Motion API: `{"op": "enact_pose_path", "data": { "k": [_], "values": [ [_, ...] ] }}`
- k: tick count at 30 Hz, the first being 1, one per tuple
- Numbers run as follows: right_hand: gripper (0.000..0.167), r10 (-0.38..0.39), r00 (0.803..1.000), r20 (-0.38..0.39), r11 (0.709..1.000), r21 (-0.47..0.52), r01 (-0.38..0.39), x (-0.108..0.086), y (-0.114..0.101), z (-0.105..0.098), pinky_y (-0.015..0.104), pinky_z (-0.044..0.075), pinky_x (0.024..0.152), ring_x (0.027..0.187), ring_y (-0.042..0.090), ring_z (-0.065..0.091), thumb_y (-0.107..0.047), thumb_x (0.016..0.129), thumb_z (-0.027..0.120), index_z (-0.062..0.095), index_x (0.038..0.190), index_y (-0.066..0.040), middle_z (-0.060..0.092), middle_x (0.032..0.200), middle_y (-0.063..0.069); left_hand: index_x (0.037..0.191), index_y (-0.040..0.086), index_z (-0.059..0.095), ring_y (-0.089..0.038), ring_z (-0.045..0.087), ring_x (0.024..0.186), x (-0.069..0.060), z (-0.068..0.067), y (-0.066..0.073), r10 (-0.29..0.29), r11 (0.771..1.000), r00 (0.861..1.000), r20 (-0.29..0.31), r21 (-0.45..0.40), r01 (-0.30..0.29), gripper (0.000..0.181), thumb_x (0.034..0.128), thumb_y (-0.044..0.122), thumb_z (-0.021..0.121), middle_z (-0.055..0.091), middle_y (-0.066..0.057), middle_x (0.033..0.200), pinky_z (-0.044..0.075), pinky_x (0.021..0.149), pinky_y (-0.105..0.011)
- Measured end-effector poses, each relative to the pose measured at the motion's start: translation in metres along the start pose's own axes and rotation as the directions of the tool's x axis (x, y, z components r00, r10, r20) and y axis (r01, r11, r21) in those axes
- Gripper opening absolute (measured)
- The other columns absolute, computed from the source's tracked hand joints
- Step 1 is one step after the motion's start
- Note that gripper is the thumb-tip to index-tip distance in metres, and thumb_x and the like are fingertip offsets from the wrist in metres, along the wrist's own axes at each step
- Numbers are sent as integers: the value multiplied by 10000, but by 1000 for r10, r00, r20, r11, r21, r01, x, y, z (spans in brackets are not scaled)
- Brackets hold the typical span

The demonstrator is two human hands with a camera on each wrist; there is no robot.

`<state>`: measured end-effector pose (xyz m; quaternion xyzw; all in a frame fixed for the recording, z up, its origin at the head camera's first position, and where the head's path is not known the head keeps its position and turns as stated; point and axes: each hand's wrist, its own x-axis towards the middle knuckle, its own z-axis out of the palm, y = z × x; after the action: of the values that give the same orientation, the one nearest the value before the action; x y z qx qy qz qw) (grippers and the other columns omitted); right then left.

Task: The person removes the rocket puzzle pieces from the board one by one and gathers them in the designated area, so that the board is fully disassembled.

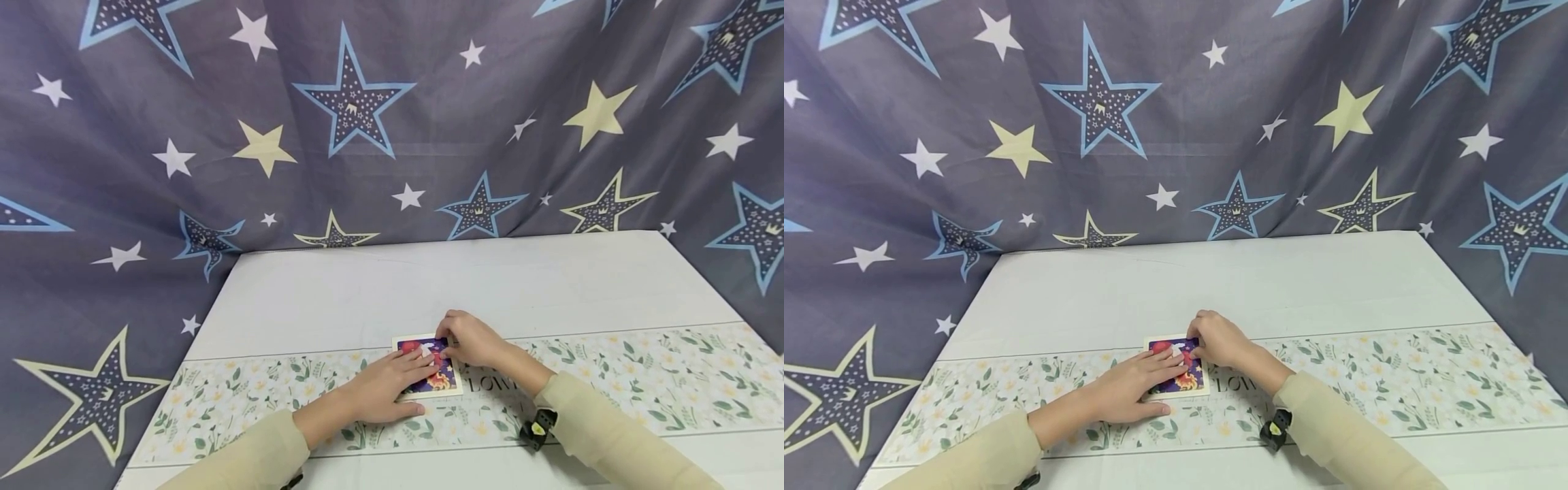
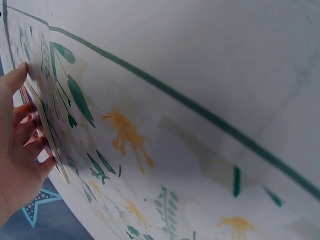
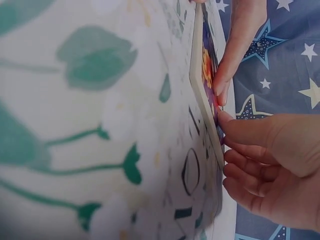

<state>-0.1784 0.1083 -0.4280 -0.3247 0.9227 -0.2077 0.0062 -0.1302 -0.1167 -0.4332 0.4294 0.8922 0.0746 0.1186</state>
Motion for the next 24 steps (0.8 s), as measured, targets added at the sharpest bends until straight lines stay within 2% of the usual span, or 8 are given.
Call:
{"op": "enact_pose_path", "data": {
  "k": [6,13,21,24],
  "values": [
    [189,69,997,18,995,69,-70,3,2,0,281,531,733,804,148,589,-113,775,796,688,918,-52,635,880,45,1510,232,331,-217,218,1502,1,-2,1,5,1000,1000,0,-5,-5,659,947,533,495,313,28,1576,241,1218,-444],
    [107,85,996,10,990,110,-86,3,3,2,202,448,641,718,111,516,-107,775,794,690,800,-96,595,827,14,1510,238,329,-216,229,1498,1,-1,0,1,1000,1000,-4,-3,-1,660,948,549,481,325,32,1569,237,1220,-443],
    [166,69,998,-1,992,105,-69,2,1,3,249,503,704,773,123,561,-100,777,791,690,906,-81,625,867,24,1514,245,318,-207,231,1498,1,0,-1,-6,1000,1000,0,-12,6,665,947,552,480,314,43,1576,247,1216,-446],
    [183,84,996,7,993,88,-84,2,0,3,259,513,724,778,112,561,-111,774,797,689,919,-84,624,866,12,1513,243,321,-209,232,1497,1,0,-1,-5,1000,1000,1,-12,5,663,948,552,480,319,38,1574,249,1215,-445]
  ]
}}
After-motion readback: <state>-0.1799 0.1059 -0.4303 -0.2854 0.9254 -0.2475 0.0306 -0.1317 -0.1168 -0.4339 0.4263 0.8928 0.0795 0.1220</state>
